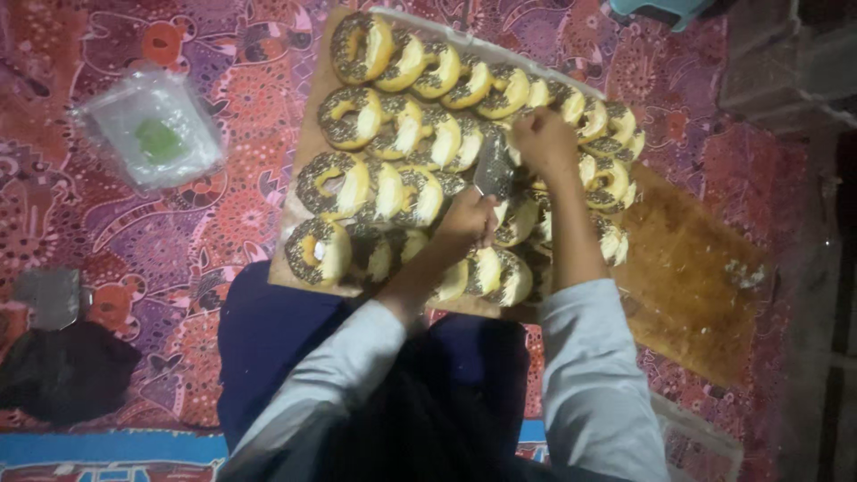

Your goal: The person grates a white topping onto ring-shaped pastries arranged on a wooden board, then individually wraps each pastry in a clear plastic bag and places it into a crate.

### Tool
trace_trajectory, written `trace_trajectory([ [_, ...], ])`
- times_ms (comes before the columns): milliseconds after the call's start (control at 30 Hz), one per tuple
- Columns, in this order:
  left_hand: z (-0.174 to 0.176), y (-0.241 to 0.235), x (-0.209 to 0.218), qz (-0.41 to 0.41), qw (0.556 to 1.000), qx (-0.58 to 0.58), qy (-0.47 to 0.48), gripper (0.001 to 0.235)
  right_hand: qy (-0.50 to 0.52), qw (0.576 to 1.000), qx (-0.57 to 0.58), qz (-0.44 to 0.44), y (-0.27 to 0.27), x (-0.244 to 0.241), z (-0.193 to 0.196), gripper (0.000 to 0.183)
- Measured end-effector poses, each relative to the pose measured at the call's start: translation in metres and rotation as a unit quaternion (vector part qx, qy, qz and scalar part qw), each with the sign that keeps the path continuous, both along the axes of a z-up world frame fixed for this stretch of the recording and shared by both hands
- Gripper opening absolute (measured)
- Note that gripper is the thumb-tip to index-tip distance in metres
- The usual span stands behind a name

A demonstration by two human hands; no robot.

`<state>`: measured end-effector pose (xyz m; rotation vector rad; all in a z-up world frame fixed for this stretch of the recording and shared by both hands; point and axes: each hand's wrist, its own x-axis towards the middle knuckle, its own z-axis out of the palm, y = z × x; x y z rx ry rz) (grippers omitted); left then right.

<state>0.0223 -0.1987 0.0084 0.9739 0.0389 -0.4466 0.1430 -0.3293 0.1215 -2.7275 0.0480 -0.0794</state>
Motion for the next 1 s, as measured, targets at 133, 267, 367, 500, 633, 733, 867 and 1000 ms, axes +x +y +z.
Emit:
trace_trajectory([
  [133, 0.000, -0.016, 0.022, 0.009, 0.999, -0.031, 0.029, 0.015, -0.040, 0.997, -0.055, 0.023, 0.005, -0.003, -0.025, 0.028],
  [267, -0.004, -0.016, 0.007, 0.031, 0.994, -0.040, 0.095, 0.013, -0.048, 0.996, -0.070, 0.010, 0.003, 0.008, -0.059, 0.029],
  [367, 0.001, -0.008, -0.016, 0.001, 0.992, -0.099, 0.076, 0.018, -0.080, 0.994, -0.078, 0.021, -0.003, 0.019, -0.069, 0.027],
  [500, 0.009, -0.005, -0.036, -0.010, 0.995, -0.023, 0.098, 0.017, -0.050, 0.998, -0.022, 0.012, -0.022, 0.032, -0.054, 0.030],
  [633, 0.005, -0.029, -0.036, -0.018, 0.996, -0.067, 0.051, 0.016, 0.002, 1.000, 0.026, -0.017, -0.050, 0.019, -0.028, 0.034],
  [733, 0.005, -0.062, -0.001, -0.006, 0.998, -0.056, 0.011, 0.016, 0.019, 0.999, 0.014, -0.032, -0.062, 0.008, -0.013, 0.035],
  [867, -0.008, -0.093, 0.026, 0.017, 0.997, -0.003, 0.071, 0.016, -0.052, 0.995, -0.082, 0.016, -0.063, -0.001, -0.032, 0.029],
  [1000, -0.011, -0.092, 0.017, 0.018, 0.995, -0.074, 0.070, 0.011, -0.021, 0.998, -0.064, -0.020, -0.068, 0.010, -0.064, 0.031],
])
